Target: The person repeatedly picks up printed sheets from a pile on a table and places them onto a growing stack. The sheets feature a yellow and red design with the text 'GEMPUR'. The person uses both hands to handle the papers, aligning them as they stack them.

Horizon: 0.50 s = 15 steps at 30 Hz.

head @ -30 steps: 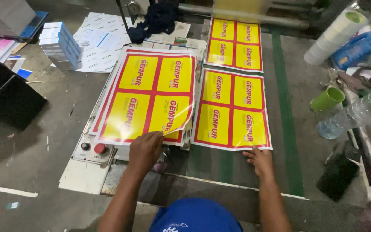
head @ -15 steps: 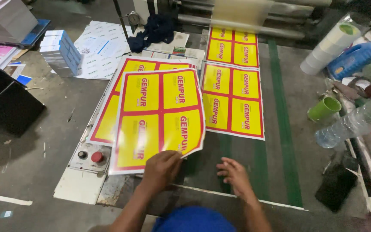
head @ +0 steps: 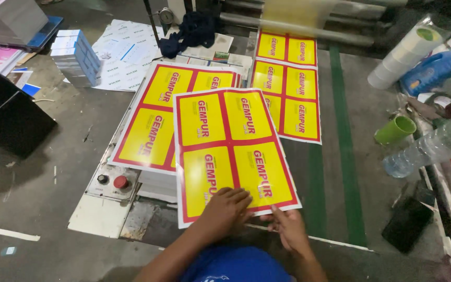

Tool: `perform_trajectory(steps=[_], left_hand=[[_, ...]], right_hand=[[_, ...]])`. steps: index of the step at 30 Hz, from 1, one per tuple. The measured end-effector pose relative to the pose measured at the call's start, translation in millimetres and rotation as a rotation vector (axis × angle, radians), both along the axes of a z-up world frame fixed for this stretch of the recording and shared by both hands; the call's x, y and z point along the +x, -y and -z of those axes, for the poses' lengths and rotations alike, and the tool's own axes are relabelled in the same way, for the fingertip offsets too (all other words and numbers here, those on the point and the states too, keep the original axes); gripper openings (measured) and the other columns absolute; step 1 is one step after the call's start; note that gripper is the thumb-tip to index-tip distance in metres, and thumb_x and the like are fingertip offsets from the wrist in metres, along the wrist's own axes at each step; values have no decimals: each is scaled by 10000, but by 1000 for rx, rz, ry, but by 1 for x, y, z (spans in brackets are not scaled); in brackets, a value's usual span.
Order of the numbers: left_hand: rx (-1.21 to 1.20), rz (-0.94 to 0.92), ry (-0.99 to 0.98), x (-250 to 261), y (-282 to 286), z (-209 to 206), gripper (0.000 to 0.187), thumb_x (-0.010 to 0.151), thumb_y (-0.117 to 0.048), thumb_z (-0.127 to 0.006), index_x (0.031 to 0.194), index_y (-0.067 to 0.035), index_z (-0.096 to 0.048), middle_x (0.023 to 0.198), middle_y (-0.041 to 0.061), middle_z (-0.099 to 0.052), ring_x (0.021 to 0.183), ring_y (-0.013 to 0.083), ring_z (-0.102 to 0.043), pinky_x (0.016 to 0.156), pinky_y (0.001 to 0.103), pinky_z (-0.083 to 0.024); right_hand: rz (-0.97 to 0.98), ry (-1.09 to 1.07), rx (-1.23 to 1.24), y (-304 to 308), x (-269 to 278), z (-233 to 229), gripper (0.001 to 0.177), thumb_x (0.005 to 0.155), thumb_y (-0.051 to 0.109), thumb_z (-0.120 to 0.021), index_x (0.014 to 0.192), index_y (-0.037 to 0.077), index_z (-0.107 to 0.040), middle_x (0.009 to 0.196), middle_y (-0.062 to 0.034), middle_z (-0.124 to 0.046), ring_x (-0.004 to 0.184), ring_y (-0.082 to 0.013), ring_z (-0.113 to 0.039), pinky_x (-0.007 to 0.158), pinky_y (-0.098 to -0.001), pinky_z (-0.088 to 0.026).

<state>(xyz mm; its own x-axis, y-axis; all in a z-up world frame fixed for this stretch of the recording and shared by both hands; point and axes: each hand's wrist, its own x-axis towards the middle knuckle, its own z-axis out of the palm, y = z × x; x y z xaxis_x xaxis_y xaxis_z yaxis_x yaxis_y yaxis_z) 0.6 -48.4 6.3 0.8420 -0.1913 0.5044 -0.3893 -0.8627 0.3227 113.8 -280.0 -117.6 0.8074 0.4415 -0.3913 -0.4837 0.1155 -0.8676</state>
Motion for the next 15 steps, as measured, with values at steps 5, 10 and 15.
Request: perform_trajectory(steps=[5, 10, 15], left_hand=[[-50, -249, -4, -6, -56, 10, 311, 879, -252, -740, 1112, -47, -732, 1194, 128, -729, 1140, 303, -671, 975, 443, -504], [85, -404, -8, -13, -95, -1, 139, 912, -202, -707, 1016, -112, -722, 1218, 73, -737, 1223, 273, -659, 990, 437, -503], [177, -402, 11, -14, -107, 5, 295, 875, -241, -693, 1104, -56, -667, 1252, 149, -709, 1220, 315, -631, 969, 471, -498]], right_hand=[[234, 37, -18, 54, 1, 18, 270, 990, 176, -618, 1222, 40, -606, 1000, -110, -748, 753, -209, -728, 538, -314, -506], [359, 96, -100, 109, 3, 45, 279, 1031, 194, -610, 1231, 1, -598, 1027, -149, -737, 798, -228, -743, 573, -310, -513], [376, 83, -202, 132, 0, 51, 286, 1022, 184, -593, 1255, 18, -601, 1035, -138, -738, 801, -234, -731, 550, -315, -504]])
